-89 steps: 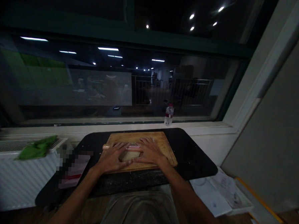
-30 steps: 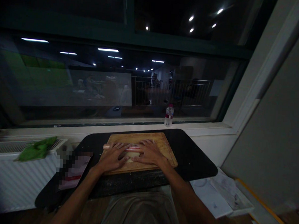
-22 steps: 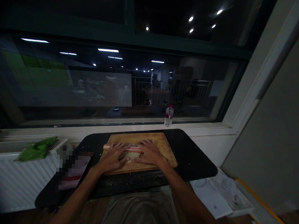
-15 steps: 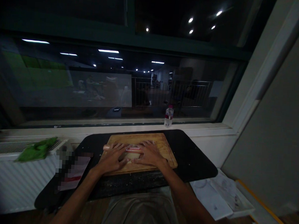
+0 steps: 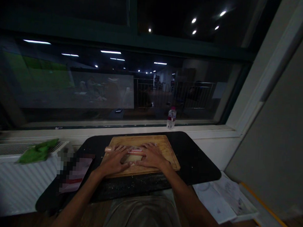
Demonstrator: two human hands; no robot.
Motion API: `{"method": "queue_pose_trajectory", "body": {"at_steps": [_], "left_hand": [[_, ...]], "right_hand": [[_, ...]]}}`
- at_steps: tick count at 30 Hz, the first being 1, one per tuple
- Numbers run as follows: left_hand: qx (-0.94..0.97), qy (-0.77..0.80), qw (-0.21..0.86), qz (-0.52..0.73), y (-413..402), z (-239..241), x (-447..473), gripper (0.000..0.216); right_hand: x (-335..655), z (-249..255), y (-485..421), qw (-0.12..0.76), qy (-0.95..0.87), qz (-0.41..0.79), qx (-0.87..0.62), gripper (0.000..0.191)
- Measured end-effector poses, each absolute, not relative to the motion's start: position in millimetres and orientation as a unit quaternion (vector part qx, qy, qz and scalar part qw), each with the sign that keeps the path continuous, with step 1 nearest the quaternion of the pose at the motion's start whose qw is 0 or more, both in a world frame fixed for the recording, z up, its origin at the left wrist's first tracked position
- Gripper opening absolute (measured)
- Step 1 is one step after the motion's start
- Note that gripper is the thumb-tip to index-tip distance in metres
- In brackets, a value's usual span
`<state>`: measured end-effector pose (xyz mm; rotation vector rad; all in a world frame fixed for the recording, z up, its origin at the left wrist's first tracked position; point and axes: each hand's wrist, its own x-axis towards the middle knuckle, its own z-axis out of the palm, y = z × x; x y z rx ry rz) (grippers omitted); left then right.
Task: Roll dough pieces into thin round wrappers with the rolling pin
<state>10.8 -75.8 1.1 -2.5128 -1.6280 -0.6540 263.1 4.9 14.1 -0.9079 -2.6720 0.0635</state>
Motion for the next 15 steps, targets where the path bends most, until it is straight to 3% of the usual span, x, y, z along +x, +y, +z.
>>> {"method": "queue_pose_trajectory", "body": {"at_steps": [15], "left_hand": [[-0.820, -0.523, 0.046, -0.229, -73.1, -4.3, 7.6, 0.067]], "right_hand": [[263.2, 12.9, 3.4, 0.164, -0.930, 0.037, -0.328, 0.082]]}}
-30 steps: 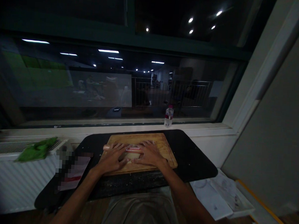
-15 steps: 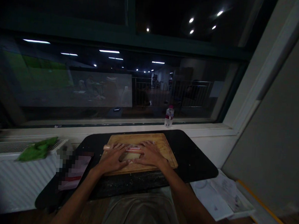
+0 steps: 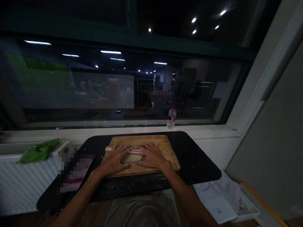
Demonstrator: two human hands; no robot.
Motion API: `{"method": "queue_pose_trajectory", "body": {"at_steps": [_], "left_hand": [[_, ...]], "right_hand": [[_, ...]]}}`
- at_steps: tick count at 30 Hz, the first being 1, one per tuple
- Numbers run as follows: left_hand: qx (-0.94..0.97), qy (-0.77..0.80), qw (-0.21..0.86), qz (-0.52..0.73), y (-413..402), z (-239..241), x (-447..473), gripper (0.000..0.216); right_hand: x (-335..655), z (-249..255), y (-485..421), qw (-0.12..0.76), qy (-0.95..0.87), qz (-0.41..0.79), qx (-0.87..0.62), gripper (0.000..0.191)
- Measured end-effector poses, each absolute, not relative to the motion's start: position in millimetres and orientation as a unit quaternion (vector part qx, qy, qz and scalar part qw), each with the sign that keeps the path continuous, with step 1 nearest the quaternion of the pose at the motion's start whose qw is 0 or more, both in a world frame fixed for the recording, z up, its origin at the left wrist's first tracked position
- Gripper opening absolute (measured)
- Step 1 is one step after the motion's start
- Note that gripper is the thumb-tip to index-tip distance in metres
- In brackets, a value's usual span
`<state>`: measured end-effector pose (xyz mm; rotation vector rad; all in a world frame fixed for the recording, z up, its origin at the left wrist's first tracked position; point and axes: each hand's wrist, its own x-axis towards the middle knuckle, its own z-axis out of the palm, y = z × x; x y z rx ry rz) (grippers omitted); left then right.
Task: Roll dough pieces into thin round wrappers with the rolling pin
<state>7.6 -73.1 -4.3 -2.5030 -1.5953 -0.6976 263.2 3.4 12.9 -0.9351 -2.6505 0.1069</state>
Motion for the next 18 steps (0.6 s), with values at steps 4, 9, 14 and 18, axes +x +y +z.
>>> {"method": "queue_pose_trajectory", "body": {"at_steps": [4, 9, 14, 18], "left_hand": [[-0.822, -0.523, 0.046, -0.221, -74.6, -2.3, 6.9, 0.068], [-0.823, -0.522, 0.043, -0.220, -73.4, -1.9, 6.6, 0.070], [-0.820, -0.523, 0.043, -0.228, -72.4, -4.1, 5.7, 0.070], [-0.813, -0.523, 0.050, -0.252, -71.3, -6.0, 5.9, 0.058]], "right_hand": [[263.5, 16.0, 3.1, 0.153, -0.934, 0.039, -0.321, 0.085], [262.0, 14.1, 3.1, 0.166, -0.931, 0.039, -0.324, 0.085], [262.4, 12.4, 3.6, 0.160, -0.930, 0.035, -0.329, 0.084], [263.4, 13.2, 4.4, 0.165, -0.933, 0.043, -0.318, 0.076]]}}
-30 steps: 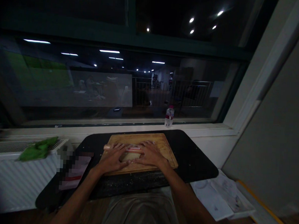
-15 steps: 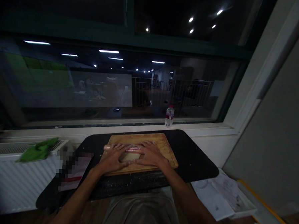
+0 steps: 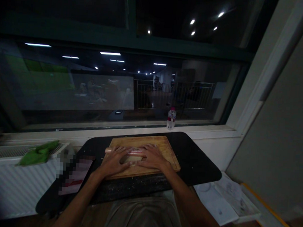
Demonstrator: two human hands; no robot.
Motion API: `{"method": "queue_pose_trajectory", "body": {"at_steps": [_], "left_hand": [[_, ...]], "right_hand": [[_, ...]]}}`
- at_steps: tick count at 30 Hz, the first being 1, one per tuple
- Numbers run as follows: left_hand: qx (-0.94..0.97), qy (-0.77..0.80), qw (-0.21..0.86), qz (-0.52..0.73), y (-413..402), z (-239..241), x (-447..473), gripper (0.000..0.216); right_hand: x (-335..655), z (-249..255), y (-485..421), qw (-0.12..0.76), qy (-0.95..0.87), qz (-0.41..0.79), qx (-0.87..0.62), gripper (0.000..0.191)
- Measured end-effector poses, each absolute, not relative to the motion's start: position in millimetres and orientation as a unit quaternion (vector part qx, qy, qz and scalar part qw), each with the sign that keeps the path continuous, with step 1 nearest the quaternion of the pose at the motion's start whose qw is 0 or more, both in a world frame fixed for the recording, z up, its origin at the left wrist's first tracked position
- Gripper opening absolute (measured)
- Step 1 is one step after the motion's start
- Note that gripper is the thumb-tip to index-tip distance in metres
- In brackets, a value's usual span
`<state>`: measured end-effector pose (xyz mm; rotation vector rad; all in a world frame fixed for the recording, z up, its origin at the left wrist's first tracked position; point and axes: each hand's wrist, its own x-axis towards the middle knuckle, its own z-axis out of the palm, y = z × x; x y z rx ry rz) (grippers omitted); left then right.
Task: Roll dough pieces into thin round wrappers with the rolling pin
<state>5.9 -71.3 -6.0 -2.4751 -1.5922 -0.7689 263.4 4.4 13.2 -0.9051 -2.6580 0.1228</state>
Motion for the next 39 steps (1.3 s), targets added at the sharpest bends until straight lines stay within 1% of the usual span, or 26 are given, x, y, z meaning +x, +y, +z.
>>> {"method": "queue_pose_trajectory", "body": {"at_steps": [2, 3, 5, 8, 11, 15, 20, 24, 27, 33, 39], "left_hand": [[-0.791, -0.544, 0.053, -0.275, -70, -5, 6, 0.045], [-0.774, -0.563, 0.060, -0.282, -69, -4, 6, 0.043], [-0.742, -0.603, 0.086, -0.278, -68, -2, 6, 0.046], [-0.717, -0.642, 0.125, -0.241, -68, 3, 5, 0.047], [-0.707, -0.664, 0.139, -0.200, -72, 6, 4, 0.047], [-0.715, -0.666, 0.128, -0.169, -81, 9, 2, 0.045], [-0.720, -0.658, 0.086, -0.203, -93, 7, -6, 0.044], [-0.727, -0.642, 0.057, -0.239, -100, 0, -15, 0.041], [-0.730, -0.631, 0.042, -0.258, -103, -4, -22, 0.040], [-0.731, -0.628, 0.019, -0.264, -108, -7, -29, 0.033], [-0.731, -0.634, -0.018, -0.251, -117, -4, -32, 0.031]], "right_hand": [[263, 13, 5, 0.175, -0.930, 0.044, -0.320, 0.063], [263, 12, 5, 0.179, -0.928, 0.041, -0.323, 0.057], [262, 10, 5, 0.182, -0.926, 0.031, -0.329, 0.048], [261, 7, 6, 0.190, -0.924, 0.018, -0.332, 0.043], [260, 5, 4, 0.199, -0.922, 0.014, -0.333, 0.043], [259, 3, -4, 0.200, -0.911, 0.009, -0.360, 0.047], [259, 3, -26, 0.217, -0.897, 0.018, -0.385, 0.047], [260, 1, -45, 0.247, -0.888, 0.024, -0.387, 0.044], [260, -3, -55, 0.266, -0.881, 0.021, -0.390, 0.047], [257, -12, -69, 0.292, -0.870, 0.002, -0.396, 0.047], [257, -20, -81, 0.313, -0.861, 0.001, -0.401, 0.050]]}}
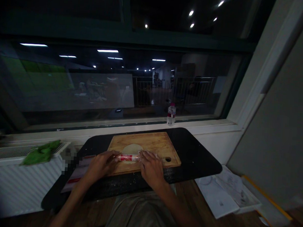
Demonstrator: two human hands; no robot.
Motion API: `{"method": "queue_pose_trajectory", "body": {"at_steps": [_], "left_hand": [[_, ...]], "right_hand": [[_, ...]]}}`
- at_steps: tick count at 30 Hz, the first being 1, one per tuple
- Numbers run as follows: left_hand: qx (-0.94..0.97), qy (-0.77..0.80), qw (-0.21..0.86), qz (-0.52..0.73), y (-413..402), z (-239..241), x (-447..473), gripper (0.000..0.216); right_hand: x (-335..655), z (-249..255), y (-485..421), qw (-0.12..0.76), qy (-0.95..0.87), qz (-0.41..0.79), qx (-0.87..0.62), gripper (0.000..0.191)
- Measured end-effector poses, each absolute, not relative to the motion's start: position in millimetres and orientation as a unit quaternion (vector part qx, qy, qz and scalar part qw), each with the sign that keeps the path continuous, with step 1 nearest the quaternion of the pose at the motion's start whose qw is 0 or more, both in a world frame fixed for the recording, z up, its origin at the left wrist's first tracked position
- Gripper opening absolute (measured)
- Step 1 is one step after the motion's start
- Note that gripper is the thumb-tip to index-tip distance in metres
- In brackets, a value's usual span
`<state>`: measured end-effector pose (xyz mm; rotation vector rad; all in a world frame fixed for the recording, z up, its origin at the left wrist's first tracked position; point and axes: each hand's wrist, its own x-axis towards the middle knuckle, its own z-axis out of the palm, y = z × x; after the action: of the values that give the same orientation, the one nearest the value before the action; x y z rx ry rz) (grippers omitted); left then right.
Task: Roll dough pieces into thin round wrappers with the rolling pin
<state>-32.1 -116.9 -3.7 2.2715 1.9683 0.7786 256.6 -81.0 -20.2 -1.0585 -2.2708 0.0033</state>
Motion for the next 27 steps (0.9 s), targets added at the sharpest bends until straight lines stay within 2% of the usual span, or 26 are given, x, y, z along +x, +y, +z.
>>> {"method": "queue_pose_trajectory", "body": {"at_steps": [12, 27], "left_hand": [[0.738, 0.607, 0.044, 0.290, -130, 0, -28, 0.023], [0.725, 0.619, -0.007, 0.301, -142, -17, -29, 0.026]], "right_hand": [[260, -26, -90, 0.361, -0.842, 0.051, -0.398, 0.039], [263, -20, -91, 0.398, -0.821, 0.093, -0.399, 0.021]]}}
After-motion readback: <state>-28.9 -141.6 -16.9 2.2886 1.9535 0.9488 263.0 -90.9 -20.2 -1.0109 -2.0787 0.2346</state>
